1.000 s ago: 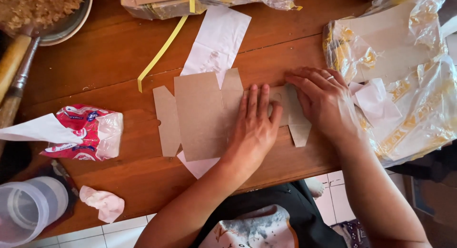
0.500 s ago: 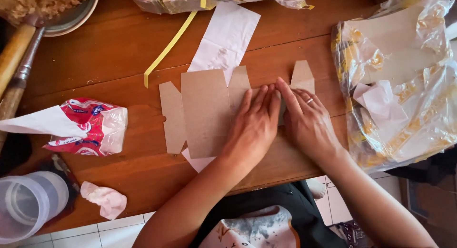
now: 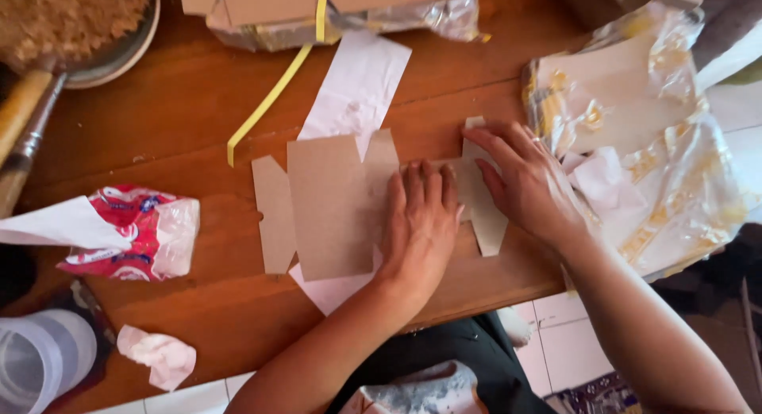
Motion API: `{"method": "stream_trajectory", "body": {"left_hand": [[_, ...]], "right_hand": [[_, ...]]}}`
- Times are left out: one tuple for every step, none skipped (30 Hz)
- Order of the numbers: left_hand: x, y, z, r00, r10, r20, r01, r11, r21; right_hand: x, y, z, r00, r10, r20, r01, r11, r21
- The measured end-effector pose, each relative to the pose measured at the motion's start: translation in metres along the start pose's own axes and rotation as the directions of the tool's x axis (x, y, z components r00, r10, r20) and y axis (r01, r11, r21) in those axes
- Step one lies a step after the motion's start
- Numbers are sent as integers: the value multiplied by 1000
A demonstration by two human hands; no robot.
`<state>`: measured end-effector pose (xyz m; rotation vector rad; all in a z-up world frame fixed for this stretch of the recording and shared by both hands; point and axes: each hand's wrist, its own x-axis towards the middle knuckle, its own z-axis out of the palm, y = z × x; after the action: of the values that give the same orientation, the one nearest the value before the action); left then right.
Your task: The person wipes a wooden table with tissues, then folds flat cardboard pieces into small paper boxes. They handle the cardboard by hand, creasing and folding the flaps to form the box shape.
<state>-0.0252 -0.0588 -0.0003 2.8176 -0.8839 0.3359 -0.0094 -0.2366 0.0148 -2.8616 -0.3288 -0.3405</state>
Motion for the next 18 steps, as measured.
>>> {"method": "stream_trajectory", "body": {"left_hand": [[1, 4, 2, 1000, -6, 28, 4, 997, 72], [2, 7, 4, 998, -13, 59, 5, 989, 145], [2, 8, 5, 999, -7, 47, 0, 989, 150], [1, 9, 6, 998, -6, 57, -2, 990, 141], [0, 9, 7, 998, -5, 66, -3, 991, 132], [0, 9, 6, 998, -1, 62, -7, 991, 134], [-1, 8, 6, 998, 0, 64, -8, 992, 122], [-2, 9, 6, 998, -3, 68, -4, 994, 107], [-1, 8, 7, 998, -5, 66, -2, 994, 106], [-3, 9, 9, 998, -6, 58, 1, 996, 87], [-4, 10, 12, 999, -7, 49, 3, 998, 68], [-4, 10, 11, 999, -8, 52, 4, 998, 63], [-3, 9, 11, 998, -13, 56, 9, 997, 73], [-3, 9, 10, 998, -19, 60, 14, 996, 83], [-3, 8, 9, 998, -20, 63, 15, 997, 77], [-3, 8, 8, 997, -17, 72, 13, 998, 65], [-3, 7, 8, 997, -14, 81, 10, 999, 53], [-2, 7, 7, 996, -18, 85, 14, 999, 47]], "right_hand": [[10, 2, -5, 998, -37, 45, 35, 998, 46], [20, 3, -10, 993, -74, 90, 65, 993, 97], [26, 5, -12, 994, -74, 76, 67, 994, 91], [31, 6, -13, 984, -120, 132, 117, 993, 30], [37, 7, -13, 968, -162, 190, 170, 985, -29], [35, 13, -9, 970, -160, 184, 169, 985, -31], [34, 18, -4, 966, -210, 151, 229, 966, -120], [33, 24, 1, 956, -265, 129, 287, 935, -207], [34, 20, -1, 955, -267, 130, 289, 934, -208], [31, 15, -4, 942, -300, 148, 327, 921, -210], [28, 11, -5, 928, -334, 166, 364, 907, -212], [22, 9, -4, 927, -332, 171, 364, 907, -211], [17, 8, -2, 931, -335, 147, 362, 899, -248], [11, 6, -1, 933, -338, 124, 360, 889, -284], [7, -2, -5, 933, -336, 131, 360, 889, -284], [5, -9, -9, 947, -307, 92, 321, 914, -248], [3, -15, -13, 960, -276, 55, 281, 937, -209], [-2, -13, -8, 959, -276, 63, 283, 936, -208]]}}
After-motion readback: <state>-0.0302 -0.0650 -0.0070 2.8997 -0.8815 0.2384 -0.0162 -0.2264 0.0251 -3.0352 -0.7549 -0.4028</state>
